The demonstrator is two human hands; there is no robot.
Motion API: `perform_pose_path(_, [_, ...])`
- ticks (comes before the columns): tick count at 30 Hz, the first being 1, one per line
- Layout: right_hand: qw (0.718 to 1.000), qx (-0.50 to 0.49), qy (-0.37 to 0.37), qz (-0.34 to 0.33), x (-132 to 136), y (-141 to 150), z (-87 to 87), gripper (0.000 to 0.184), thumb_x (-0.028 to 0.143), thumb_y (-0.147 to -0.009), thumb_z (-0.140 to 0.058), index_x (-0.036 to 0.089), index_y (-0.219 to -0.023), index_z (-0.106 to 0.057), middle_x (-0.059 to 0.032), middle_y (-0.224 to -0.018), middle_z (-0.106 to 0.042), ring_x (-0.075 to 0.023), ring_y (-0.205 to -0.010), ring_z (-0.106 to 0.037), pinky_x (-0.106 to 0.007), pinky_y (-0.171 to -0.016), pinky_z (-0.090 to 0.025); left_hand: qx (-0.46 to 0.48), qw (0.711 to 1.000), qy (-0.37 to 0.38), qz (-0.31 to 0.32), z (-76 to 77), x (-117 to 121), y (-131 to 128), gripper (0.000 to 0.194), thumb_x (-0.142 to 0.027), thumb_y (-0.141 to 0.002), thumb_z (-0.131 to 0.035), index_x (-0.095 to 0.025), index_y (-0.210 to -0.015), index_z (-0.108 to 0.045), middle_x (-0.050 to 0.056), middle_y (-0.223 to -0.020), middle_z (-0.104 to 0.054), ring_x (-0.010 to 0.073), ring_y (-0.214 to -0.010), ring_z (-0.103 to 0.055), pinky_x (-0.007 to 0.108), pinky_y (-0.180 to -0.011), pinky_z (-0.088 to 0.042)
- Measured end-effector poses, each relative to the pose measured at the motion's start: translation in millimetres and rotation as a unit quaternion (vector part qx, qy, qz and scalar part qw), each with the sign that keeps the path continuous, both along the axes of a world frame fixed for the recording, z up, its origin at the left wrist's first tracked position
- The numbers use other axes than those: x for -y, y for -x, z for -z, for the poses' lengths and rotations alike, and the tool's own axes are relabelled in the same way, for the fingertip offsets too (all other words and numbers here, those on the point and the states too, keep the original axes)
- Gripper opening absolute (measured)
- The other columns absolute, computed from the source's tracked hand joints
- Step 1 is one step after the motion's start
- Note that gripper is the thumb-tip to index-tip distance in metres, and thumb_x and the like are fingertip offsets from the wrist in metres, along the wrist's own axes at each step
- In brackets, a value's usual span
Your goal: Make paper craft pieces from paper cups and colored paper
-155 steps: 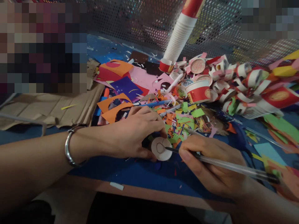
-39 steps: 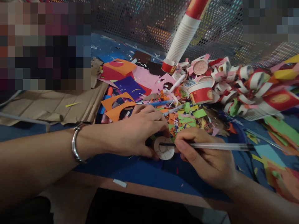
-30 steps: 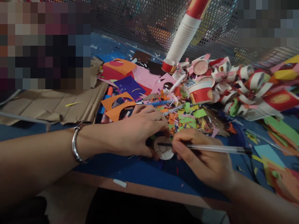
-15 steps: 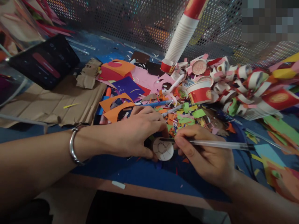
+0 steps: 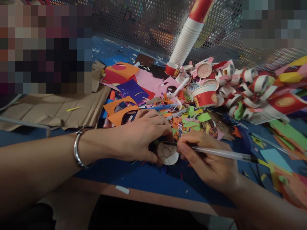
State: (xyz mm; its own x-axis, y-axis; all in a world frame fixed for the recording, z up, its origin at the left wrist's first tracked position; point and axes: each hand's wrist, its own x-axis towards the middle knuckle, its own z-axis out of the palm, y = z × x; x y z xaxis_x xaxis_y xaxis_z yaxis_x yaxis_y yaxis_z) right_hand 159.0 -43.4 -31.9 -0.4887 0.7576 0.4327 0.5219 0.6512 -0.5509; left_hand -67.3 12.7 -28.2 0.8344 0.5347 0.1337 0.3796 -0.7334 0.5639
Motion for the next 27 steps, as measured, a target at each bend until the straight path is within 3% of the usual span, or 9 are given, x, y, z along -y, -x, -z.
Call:
perform_pose_path(15, [1.000,0.028,-0.003,-0.007,5,-1,-6.6,0.005,0.017,-0.096,-0.058,0.021,-0.095,-0.061,-0.0006,-0.077,-0.067,-0.0140,-0.067,-0.066,-0.028,-0.060,-0.049,-0.003,1.000,0.006,0.009,-0.1,-1,0,0.051,-0.039,-0.068,-0.089,-0.021,-0.109,-0.067,0.008,-0.113,-0.066,0.0326,-0.114,-0.052,0.045,-0.094,-0.034])
perform_pose_path(27, [0.998,-0.046,-0.003,0.047,4,-10,-7.7,0.012,0.011,-0.094,-0.059,0.021,-0.091,-0.063,0.0019,-0.072,-0.063,-0.0110,-0.057,-0.059,-0.027,-0.055,-0.047,0.006,1.000,0.001,0.005,2.0,-2,1,0.051,-0.040,-0.065,-0.090,-0.022,-0.108,-0.068,0.008,-0.112,-0.067,0.0326,-0.112,-0.054,0.048,-0.098,-0.036])
